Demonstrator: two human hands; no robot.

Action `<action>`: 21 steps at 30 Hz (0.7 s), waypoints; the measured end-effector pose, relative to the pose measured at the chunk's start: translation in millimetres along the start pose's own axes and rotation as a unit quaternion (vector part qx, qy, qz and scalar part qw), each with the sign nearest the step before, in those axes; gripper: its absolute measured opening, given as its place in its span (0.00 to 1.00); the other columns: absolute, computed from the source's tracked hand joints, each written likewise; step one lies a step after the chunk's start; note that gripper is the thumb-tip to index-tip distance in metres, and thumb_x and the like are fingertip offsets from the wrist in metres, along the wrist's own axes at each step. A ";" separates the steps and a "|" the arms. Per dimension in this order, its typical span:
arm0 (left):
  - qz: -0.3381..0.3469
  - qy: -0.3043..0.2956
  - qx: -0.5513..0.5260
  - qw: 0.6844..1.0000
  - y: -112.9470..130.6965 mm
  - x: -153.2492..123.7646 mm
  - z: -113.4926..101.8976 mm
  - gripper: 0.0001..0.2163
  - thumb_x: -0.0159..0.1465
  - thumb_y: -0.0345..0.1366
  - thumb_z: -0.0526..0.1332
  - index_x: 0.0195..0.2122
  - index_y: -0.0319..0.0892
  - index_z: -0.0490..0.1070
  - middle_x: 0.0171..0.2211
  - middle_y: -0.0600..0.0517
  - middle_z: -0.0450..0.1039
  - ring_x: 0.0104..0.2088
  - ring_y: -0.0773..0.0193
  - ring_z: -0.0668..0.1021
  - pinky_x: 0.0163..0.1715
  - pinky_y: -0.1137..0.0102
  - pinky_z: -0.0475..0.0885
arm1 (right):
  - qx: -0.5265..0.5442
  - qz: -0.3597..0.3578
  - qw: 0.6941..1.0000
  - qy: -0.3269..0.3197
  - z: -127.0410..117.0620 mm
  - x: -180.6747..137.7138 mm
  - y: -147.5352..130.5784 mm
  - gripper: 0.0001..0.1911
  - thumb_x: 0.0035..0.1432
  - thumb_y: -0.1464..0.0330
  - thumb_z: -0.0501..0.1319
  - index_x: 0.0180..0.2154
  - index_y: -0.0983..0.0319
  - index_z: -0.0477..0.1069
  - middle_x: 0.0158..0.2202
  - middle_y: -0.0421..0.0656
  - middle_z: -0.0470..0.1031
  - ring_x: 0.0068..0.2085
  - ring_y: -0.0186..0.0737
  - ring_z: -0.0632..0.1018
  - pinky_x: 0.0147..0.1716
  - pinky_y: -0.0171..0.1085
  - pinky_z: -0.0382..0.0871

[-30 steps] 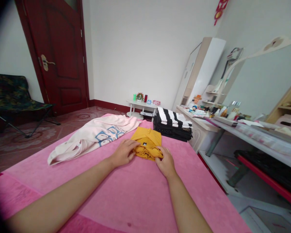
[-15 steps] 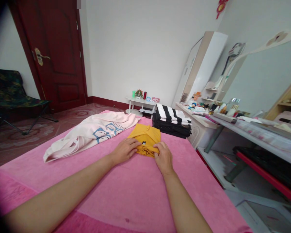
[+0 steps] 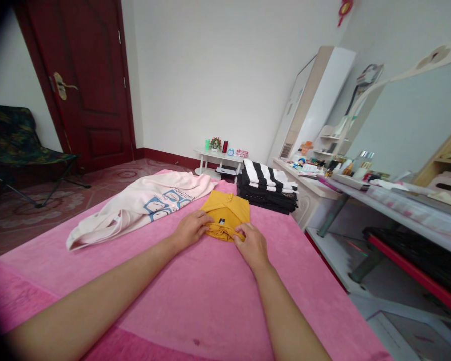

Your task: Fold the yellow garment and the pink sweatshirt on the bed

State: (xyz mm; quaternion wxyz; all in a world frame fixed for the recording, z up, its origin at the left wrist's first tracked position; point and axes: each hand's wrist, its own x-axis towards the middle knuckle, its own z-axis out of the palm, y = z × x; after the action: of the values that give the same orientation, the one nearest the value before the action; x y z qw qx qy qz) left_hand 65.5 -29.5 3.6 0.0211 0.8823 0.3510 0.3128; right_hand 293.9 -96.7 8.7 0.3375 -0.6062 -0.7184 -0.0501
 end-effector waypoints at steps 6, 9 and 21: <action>0.045 -0.009 0.049 0.998 7.7 -3.5 -7.9 0.11 0.63 0.30 0.51 0.41 0.44 0.71 0.36 0.48 0.69 0.36 0.60 0.72 0.35 0.69 0.66 | -0.135 -0.050 0.989 0.026 -5.6 -0.6 -14.0 0.09 0.45 0.77 0.54 0.29 0.59 0.65 0.30 0.41 0.70 0.35 0.40 0.70 0.33 0.35 0.58; 0.058 -0.018 0.056 0.997 12.0 -5.4 -10.1 0.10 0.62 0.29 0.52 0.40 0.43 0.72 0.35 0.48 0.70 0.37 0.60 0.72 0.35 0.68 0.65 | -0.121 -0.035 0.992 -0.008 -2.3 -2.3 -12.2 0.10 0.41 0.78 0.54 0.28 0.59 0.63 0.29 0.39 0.70 0.33 0.38 0.70 0.31 0.35 0.56; -0.238 0.104 0.025 0.965 -8.9 -5.4 -10.6 0.16 0.66 0.46 0.50 0.38 0.42 0.71 0.36 0.47 0.74 0.39 0.58 0.75 0.38 0.67 0.66 | -0.050 0.074 0.987 0.131 4.6 -1.1 13.4 0.14 0.58 0.61 0.53 0.41 0.61 0.69 0.41 0.48 0.72 0.42 0.45 0.72 0.40 0.39 0.64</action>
State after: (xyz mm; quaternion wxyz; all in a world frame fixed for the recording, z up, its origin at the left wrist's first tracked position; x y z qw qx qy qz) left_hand 51.1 -28.2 7.0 0.0368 0.7362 0.5590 0.3797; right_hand 304.1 -92.0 0.0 0.4012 -0.6618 -0.6176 -0.1398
